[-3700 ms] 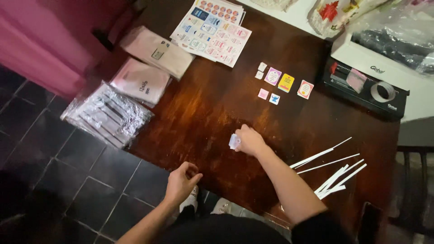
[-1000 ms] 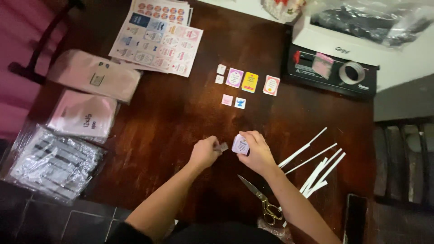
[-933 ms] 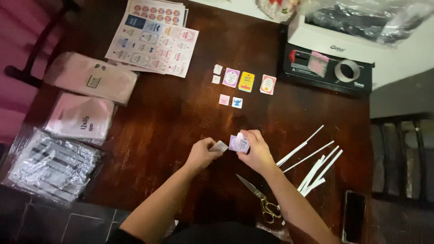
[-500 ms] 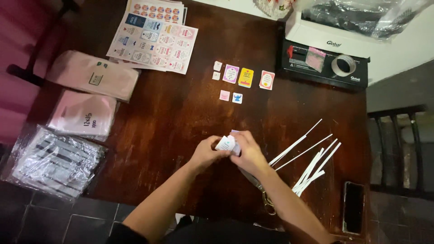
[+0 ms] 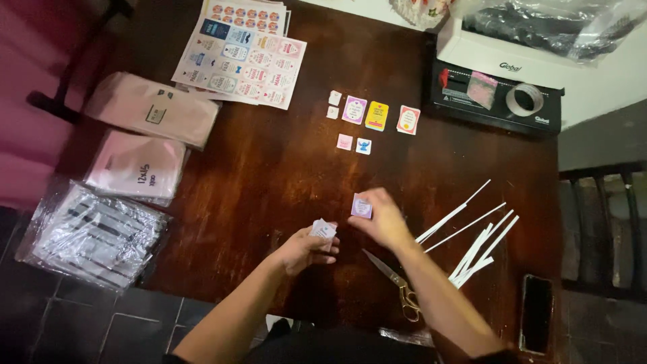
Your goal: The person uses gold-handled scissors to cut a sheet of printed labels into smaller pieces on a wooden table. They trim the edges of the sheet, then cut it into vertical strips and smaller sections, placing the cut pieces on the table.
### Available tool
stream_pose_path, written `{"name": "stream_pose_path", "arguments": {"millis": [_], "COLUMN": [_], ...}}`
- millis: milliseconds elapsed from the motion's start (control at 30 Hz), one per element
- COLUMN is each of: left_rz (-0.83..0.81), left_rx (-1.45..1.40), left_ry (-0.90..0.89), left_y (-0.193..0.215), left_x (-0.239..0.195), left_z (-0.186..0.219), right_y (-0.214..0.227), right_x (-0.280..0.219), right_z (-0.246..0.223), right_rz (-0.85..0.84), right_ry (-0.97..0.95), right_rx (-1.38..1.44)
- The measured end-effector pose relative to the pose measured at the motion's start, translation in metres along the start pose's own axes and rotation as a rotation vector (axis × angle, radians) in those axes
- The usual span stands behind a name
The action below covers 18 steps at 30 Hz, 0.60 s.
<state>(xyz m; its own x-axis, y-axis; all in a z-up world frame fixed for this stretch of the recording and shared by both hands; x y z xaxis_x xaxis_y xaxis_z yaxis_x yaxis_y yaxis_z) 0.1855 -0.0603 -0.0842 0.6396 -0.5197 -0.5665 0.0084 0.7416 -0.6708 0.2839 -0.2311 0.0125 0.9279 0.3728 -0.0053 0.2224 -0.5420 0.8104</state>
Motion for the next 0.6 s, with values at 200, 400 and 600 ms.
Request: {"name": "stream_pose_path", "arguments": {"millis": [200,400,600], "left_rz": [-0.215,-0.231,-0.067], "left_rx": [-0.248,-0.25,-0.254], "left_ry": [-0.031,-0.114,-0.125], "left_y": [-0.034,-0.028,-0.043], "left_x": [-0.026,-0.015,-0.024], "left_z": [0.032,0.036,0.05], "right_y": [-0.003,0.01,-0.002], "right_x": [0.033,0.02,-0.009], "right_z": [0.021,0.018,-0.063], "right_rz": [-0.247,-0.029,0.004], "right_ry": [-0.192,-0.398,-0.135], "right_rx": [-0.318,0.232,0.55]}}
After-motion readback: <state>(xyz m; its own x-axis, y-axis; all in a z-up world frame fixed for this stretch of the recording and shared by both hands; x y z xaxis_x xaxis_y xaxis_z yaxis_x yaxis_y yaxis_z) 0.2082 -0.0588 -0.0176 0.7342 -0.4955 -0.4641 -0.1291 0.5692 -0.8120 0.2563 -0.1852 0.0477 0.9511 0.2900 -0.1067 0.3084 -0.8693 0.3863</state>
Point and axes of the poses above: each hand's wrist, its own x-axis towards the middle knuckle, its own y-axis out of the back of the hand, z = x × y, the point moved 8 cm from there along x, towards the middle knuckle, and after that the axes turned 3 degrees about -x, right-handed, at the moved point
